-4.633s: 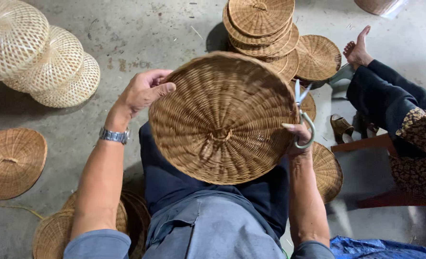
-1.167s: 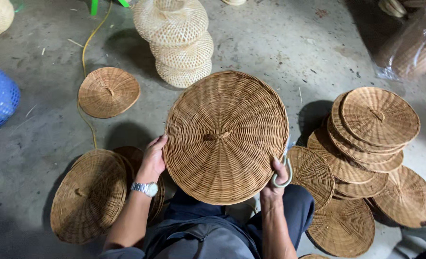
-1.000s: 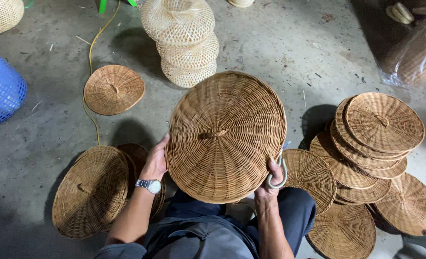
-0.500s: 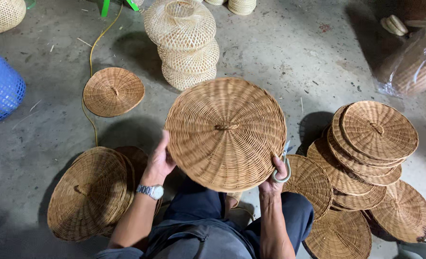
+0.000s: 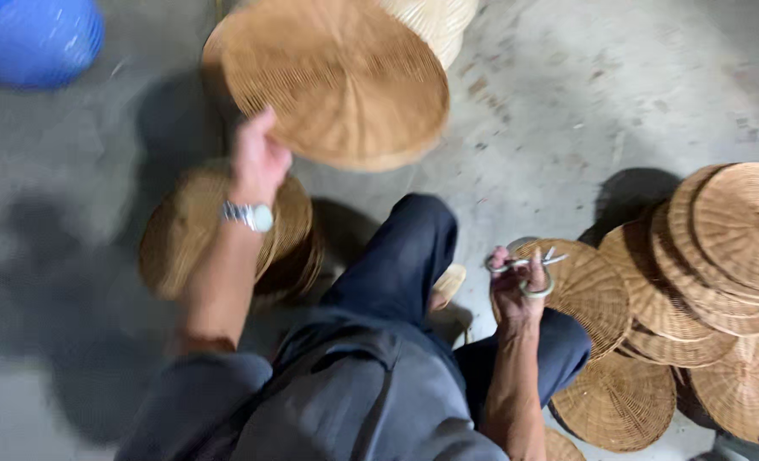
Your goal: The person sits on the floor and uses shears to trim loose fibers from the center and edges of round woven baskets. They handle the baskets one at a time, rotating them to access different areas, and stack the finished items on the floor.
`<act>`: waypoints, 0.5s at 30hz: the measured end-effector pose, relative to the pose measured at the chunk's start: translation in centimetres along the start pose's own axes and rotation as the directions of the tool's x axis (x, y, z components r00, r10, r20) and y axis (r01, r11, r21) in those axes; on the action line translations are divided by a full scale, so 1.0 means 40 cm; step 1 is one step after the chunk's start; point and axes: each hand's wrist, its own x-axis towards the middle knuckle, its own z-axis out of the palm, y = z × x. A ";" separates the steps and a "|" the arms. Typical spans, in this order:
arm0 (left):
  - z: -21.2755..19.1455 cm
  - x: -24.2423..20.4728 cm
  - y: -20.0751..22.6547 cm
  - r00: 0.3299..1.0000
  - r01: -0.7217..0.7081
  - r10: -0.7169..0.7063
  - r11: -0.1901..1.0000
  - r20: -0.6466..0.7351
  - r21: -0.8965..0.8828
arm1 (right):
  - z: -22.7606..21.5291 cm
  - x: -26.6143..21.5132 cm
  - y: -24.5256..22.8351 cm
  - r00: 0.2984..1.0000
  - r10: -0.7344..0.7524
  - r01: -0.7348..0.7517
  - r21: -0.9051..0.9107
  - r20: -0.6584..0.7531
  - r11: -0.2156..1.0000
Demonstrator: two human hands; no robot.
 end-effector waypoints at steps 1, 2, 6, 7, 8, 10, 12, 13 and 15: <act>-0.038 0.018 0.049 0.998 -0.040 0.040 0.999 -0.037 0.011 | -0.026 -0.003 0.001 0.999 0.020 -0.020 0.014 -0.032 1.000; -0.078 0.031 0.096 0.992 -0.114 0.115 0.993 -0.052 0.006 | -0.047 -0.002 0.000 0.996 0.019 -0.017 0.029 -0.084 0.999; -0.233 0.028 0.262 0.960 -0.261 0.262 0.965 -0.100 0.021 | -0.101 -0.011 -0.007 0.998 0.027 -0.029 -0.036 -0.048 0.999; -0.268 0.020 0.292 0.957 -0.282 0.281 0.959 -0.072 0.004 | -0.102 -0.007 -0.011 0.999 0.034 -0.032 -0.077 0.028 0.996; -0.307 -0.002 0.315 0.953 -0.301 0.301 0.953 -0.044 -0.012 | -0.100 -0.006 -0.013 0.997 0.080 -0.079 -0.069 0.010 0.994; -0.383 -0.066 0.340 0.886 -0.288 0.362 0.920 -0.289 0.266 | -0.092 -0.008 -0.013 0.987 0.160 -0.161 -0.046 -0.024 0.986; -0.450 -0.130 0.338 0.753 -0.172 0.444 0.846 -0.486 0.506 | -0.086 -0.012 -0.005 0.976 0.158 -0.161 -0.010 -0.153 0.987; -0.471 -0.151 0.337 0.679 -0.085 0.476 0.807 -0.558 0.585 | -0.080 -0.014 -0.002 0.966 0.149 -0.151 0.008 -0.213 0.989; -0.515 -0.210 0.329 0.594 0.036 0.475 0.791 -0.650 0.611 | -0.070 -0.020 0.003 0.955 0.149 -0.148 0.023 -0.258 0.989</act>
